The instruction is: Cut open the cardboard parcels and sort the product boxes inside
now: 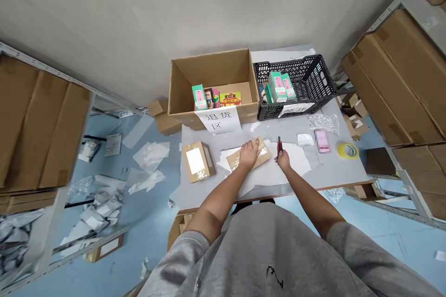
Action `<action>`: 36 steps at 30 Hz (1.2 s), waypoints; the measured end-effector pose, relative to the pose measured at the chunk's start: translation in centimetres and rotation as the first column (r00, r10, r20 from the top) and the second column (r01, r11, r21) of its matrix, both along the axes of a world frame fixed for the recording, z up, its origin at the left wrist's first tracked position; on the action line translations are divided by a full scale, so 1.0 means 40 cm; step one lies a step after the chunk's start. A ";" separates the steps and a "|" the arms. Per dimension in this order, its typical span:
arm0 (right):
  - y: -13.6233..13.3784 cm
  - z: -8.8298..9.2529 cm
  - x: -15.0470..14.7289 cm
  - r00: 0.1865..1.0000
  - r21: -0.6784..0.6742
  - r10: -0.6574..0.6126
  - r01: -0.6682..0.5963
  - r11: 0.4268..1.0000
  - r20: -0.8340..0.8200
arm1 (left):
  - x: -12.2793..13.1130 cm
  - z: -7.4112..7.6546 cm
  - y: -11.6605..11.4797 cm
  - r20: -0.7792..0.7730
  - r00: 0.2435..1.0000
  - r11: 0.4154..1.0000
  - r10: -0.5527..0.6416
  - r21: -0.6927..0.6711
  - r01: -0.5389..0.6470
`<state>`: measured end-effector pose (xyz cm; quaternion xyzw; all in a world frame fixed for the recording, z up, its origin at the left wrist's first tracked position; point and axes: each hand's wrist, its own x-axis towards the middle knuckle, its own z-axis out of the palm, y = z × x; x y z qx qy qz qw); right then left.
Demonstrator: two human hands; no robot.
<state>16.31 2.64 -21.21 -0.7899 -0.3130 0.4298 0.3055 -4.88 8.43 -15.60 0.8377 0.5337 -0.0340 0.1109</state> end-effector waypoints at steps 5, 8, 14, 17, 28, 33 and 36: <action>-0.078 0.099 -0.070 0.874 0.097 -0.086 0.150 0.984 -0.478 | 0.008 0.020 0.008 -0.010 1.000 0.999 -0.010 -0.039 0.009; -0.095 0.147 -0.130 0.857 0.040 -0.077 0.113 0.993 -0.510 | 0.012 0.035 0.013 -0.020 1.000 0.998 -0.010 -0.056 0.009; -0.046 0.187 -0.199 0.936 -0.067 -0.135 0.119 0.991 -0.326 | 0.020 0.051 0.020 -0.017 1.000 0.997 -0.003 -0.082 0.002; -0.035 0.200 -0.212 0.952 -0.075 -0.126 0.109 0.991 -0.279 | 0.026 0.055 0.029 -0.017 1.000 0.995 0.022 -0.098 -0.023; -0.036 0.222 -0.206 0.972 -0.086 -0.075 0.056 0.995 -0.224 | 0.033 0.070 0.038 -0.036 0.999 0.990 0.025 -0.135 -0.030; -0.030 0.223 -0.217 0.967 -0.092 -0.088 0.067 0.993 -0.241 | 0.028 0.081 0.062 -0.045 0.999 0.982 0.028 -0.184 -0.036; -0.022 0.219 -0.219 0.956 -0.119 -0.136 0.108 0.987 -0.260 | 0.028 0.084 0.063 -0.049 0.999 0.983 0.006 -0.183 -0.015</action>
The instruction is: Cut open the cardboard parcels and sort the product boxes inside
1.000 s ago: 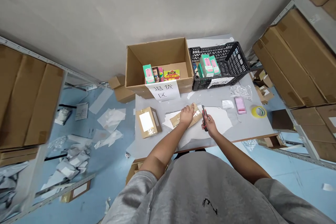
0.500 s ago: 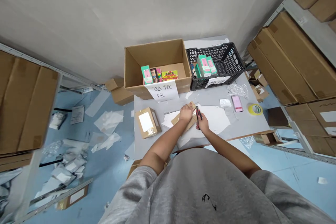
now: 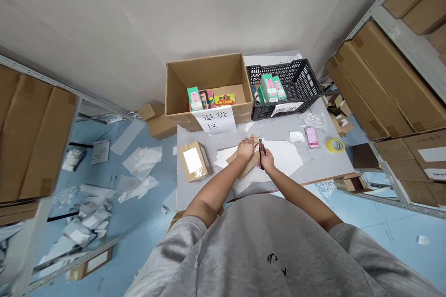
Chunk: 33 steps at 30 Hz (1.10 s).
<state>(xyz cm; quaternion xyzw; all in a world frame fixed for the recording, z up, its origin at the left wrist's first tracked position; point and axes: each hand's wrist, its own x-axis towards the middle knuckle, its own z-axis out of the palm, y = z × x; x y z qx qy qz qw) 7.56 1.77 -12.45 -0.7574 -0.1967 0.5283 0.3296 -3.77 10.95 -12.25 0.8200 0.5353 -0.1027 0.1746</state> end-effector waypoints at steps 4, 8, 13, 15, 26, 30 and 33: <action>-0.015 -0.016 -0.001 0.999 0.006 -0.018 0.018 1.000 -0.037 | 0.019 -0.002 -0.010 0.003 1.000 1.000 0.004 -0.010 -0.004; -0.034 -0.034 -0.002 0.997 0.038 -0.007 0.010 0.999 -0.073 | 0.043 -0.013 -0.032 0.035 0.999 0.998 0.036 0.053 -0.037; 0.020 -0.024 0.013 0.994 0.015 0.004 -0.002 1.000 -0.114 | 0.032 -0.023 -0.032 0.070 0.998 0.998 -0.005 0.069 0.000; 0.036 -0.018 0.015 0.994 0.005 -0.004 0.005 1.000 -0.109 | 0.023 -0.021 -0.016 0.066 0.998 0.998 -0.019 0.062 0.015; 0.036 -0.021 0.004 0.994 0.037 -0.033 0.037 0.999 -0.102 | 0.003 -0.005 -0.002 0.096 0.995 0.999 0.022 0.027 -0.025; 0.030 -0.020 0.083 0.995 0.108 -0.073 0.080 0.991 -0.069 | -0.012 -0.025 -0.005 0.131 0.991 0.994 0.012 0.105 -0.026; 0.031 -0.025 0.147 0.997 0.167 -0.074 0.073 0.983 -0.001 | -0.018 -0.041 0.018 0.194 0.974 0.986 -0.118 0.140 0.091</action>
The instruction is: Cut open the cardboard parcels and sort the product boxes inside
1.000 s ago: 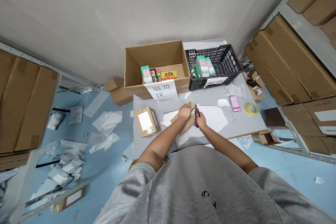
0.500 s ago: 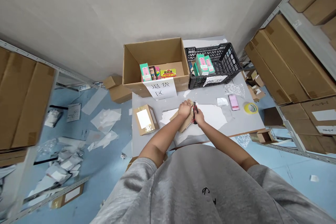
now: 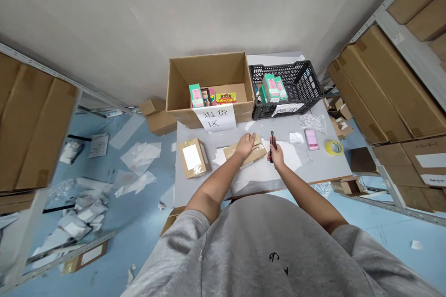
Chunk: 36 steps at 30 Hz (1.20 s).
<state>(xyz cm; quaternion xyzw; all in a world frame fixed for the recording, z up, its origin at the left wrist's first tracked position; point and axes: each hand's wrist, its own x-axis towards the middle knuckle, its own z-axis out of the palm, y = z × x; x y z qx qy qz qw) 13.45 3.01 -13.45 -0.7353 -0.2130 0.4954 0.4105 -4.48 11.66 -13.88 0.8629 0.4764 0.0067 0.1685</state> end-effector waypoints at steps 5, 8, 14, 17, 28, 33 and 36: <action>0.074 -0.019 0.035 0.986 -0.016 0.125 -0.124 0.992 0.108 | -0.014 -0.004 0.037 0.085 0.981 0.985 -0.175 0.023 0.173; 0.128 -0.035 0.031 0.974 -0.076 0.182 -0.173 0.982 0.135 | -0.030 0.003 0.018 0.130 0.968 0.977 -0.213 0.034 0.211; 0.179 -0.056 0.026 0.926 -0.098 0.249 -0.231 0.968 0.283 | -0.018 -0.002 -0.074 0.103 0.983 0.988 -0.155 -0.003 0.156; 0.180 -0.052 0.024 0.915 -0.110 0.266 -0.243 0.964 0.304 | 0.007 -0.011 -0.090 0.066 0.995 0.996 -0.081 -0.032 0.083; -0.047 0.028 0.143 0.883 0.026 0.470 -0.470 0.882 0.007 | 0.022 -0.010 -0.077 0.072 0.995 0.996 -0.075 -0.052 0.078; -0.056 0.027 0.144 0.861 -0.003 0.508 -0.508 0.861 0.026 | 0.019 -0.013 -0.087 0.098 0.991 0.995 -0.091 -0.040 0.096; -0.059 0.014 0.128 0.884 0.003 0.468 -0.468 0.884 0.006 | 0.018 -0.024 -0.084 0.129 0.984 0.992 -0.121 -0.010 0.124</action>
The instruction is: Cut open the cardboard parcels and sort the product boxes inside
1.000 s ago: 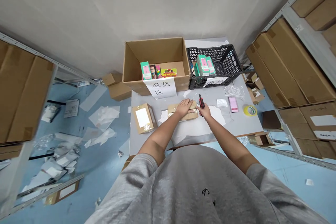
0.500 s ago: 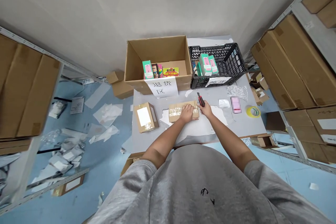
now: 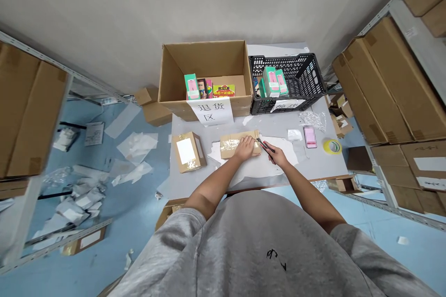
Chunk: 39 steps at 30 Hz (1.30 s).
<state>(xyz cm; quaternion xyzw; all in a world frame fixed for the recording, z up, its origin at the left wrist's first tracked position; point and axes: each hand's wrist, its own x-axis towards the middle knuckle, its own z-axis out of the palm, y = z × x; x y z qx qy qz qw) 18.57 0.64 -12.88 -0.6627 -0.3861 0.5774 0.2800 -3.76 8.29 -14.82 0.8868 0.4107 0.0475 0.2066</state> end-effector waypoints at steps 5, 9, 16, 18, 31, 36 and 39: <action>-0.027 -0.003 -0.010 0.997 -0.037 0.003 -0.006 0.999 -0.074 | 0.001 -0.025 0.005 0.031 0.999 0.998 -0.033 0.057 0.032; -0.013 0.002 -0.018 0.998 -0.045 0.013 -0.015 0.999 -0.055 | -0.001 -0.039 0.005 0.040 0.998 0.995 -0.050 0.089 0.047; -0.021 -0.003 -0.029 0.998 -0.064 -0.020 0.017 0.998 -0.054 | -0.004 -0.036 0.008 0.056 0.998 0.996 -0.036 0.080 0.031; -0.026 -0.004 -0.025 0.998 -0.063 -0.015 0.012 0.998 -0.056 | -0.004 -0.033 0.005 0.047 0.998 0.996 -0.044 0.075 0.041; -0.018 -0.001 -0.013 0.997 -0.082 -0.002 -0.004 0.997 -0.077 | -0.005 -0.034 0.006 0.054 0.995 0.994 -0.085 0.072 0.081; -0.006 -0.016 -0.037 0.998 0.006 -0.032 0.032 0.999 0.054 | -0.001 -0.037 0.015 0.071 0.997 0.998 -0.016 0.063 0.011; -0.040 -0.033 -0.014 0.953 0.101 -0.059 0.030 0.994 0.299 | -0.012 -0.036 0.025 0.110 0.992 0.995 0.067 0.070 -0.075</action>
